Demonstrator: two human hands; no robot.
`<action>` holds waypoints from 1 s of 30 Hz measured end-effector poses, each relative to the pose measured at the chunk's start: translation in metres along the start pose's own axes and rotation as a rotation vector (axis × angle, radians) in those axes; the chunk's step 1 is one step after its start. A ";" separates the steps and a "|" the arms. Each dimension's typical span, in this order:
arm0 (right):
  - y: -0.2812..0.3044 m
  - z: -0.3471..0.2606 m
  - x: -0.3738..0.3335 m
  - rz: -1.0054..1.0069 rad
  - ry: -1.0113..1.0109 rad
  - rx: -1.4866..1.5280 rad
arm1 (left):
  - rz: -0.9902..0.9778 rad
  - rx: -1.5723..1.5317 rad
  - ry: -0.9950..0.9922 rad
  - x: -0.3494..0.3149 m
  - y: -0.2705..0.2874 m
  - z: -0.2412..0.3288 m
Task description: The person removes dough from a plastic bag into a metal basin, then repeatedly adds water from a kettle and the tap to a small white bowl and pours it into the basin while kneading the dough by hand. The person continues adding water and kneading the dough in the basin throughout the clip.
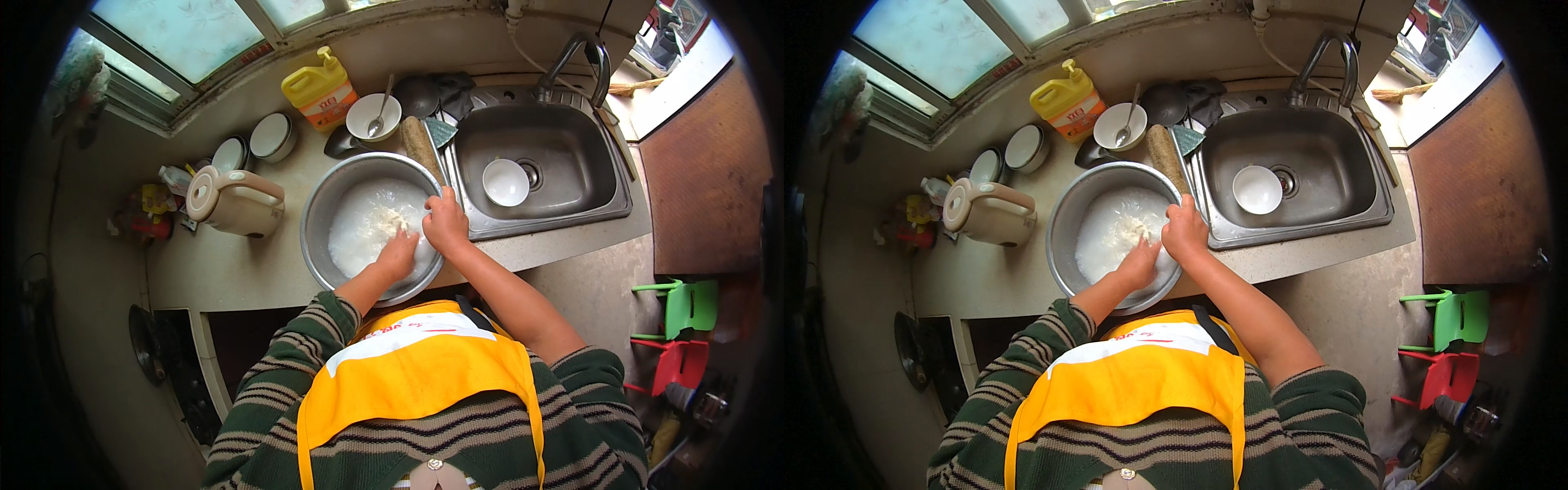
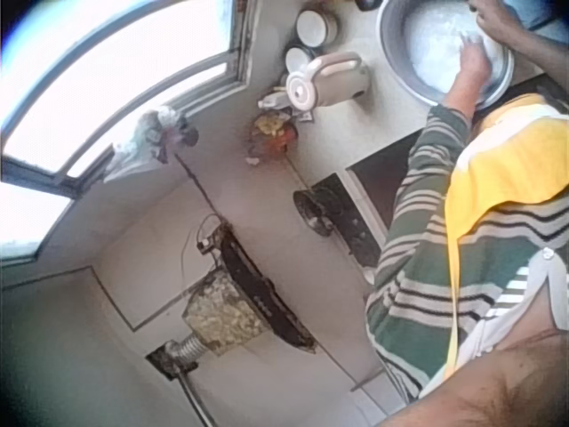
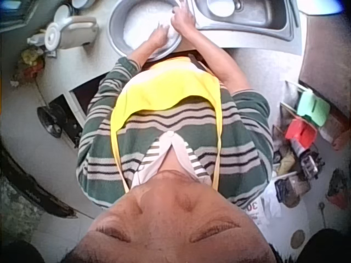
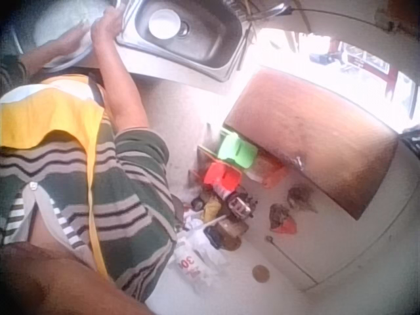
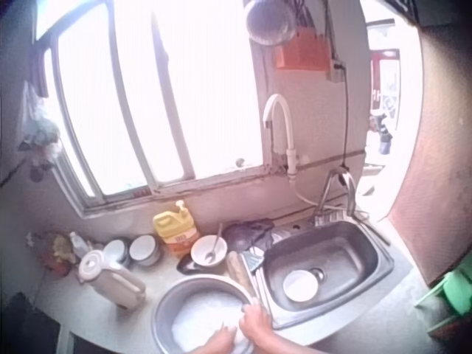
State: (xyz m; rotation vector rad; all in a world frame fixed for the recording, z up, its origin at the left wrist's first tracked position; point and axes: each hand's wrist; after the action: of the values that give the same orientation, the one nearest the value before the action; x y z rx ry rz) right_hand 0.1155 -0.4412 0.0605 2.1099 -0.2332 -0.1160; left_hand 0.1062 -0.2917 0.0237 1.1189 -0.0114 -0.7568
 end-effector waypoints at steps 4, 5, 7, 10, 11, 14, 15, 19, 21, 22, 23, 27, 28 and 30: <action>0.001 0.000 -0.001 0.009 0.010 0.011 | -0.111 -0.025 -0.083 -0.005 -0.002 0.001; 0.002 0.000 0.000 0.000 0.005 0.008 | -0.139 -0.025 -0.085 -0.006 0.000 0.002; 0.003 -0.001 -0.001 -0.014 0.000 0.006 | -0.135 -0.062 -0.014 -0.010 0.007 0.002; 0.003 -0.002 0.000 -0.014 0.006 0.002 | -0.031 -0.125 0.036 -0.016 0.021 -0.003; 0.003 -0.002 0.000 -0.017 0.008 0.008 | 0.021 -0.144 0.045 -0.018 0.025 -0.007; 0.003 -0.001 0.000 -0.015 0.012 0.010 | 0.167 -0.188 0.079 -0.019 0.036 -0.023; 0.003 -0.001 0.000 -0.017 0.009 0.012 | 0.227 -0.191 0.094 -0.019 0.040 -0.030; 0.002 0.000 0.001 -0.016 0.009 0.014 | 0.169 -0.215 0.268 -0.005 0.061 -0.055; 0.001 0.000 0.000 -0.012 0.014 0.021 | 0.139 -0.262 0.324 -0.001 0.070 -0.057; 0.001 0.000 0.000 -0.006 0.018 0.023 | 0.060 -0.218 0.344 0.001 0.074 -0.056; 0.001 0.001 0.000 -0.001 0.020 0.021 | 0.055 -0.209 0.358 0.002 0.075 -0.051; 0.001 0.000 -0.001 0.019 0.037 0.026 | -0.005 -0.107 0.417 0.006 0.062 -0.022; 0.001 0.000 -0.001 0.031 0.049 0.034 | -0.006 -0.054 0.403 0.007 0.057 -0.017; 0.001 0.000 -0.001 0.035 0.042 0.017 | -0.069 0.018 0.303 0.008 0.043 -0.011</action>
State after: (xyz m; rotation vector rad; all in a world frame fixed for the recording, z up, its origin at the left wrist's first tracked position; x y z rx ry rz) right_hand 0.1142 -0.4414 0.0613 2.1220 -0.2466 -0.0489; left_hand 0.1393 -0.2781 0.0511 1.2471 0.2773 -0.6426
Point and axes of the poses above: each hand's wrist, its own x-axis towards the middle knuckle, its own y-axis out of the back of the hand, z = x × y, and after that the axes turned 8 degrees about -x, right-handed
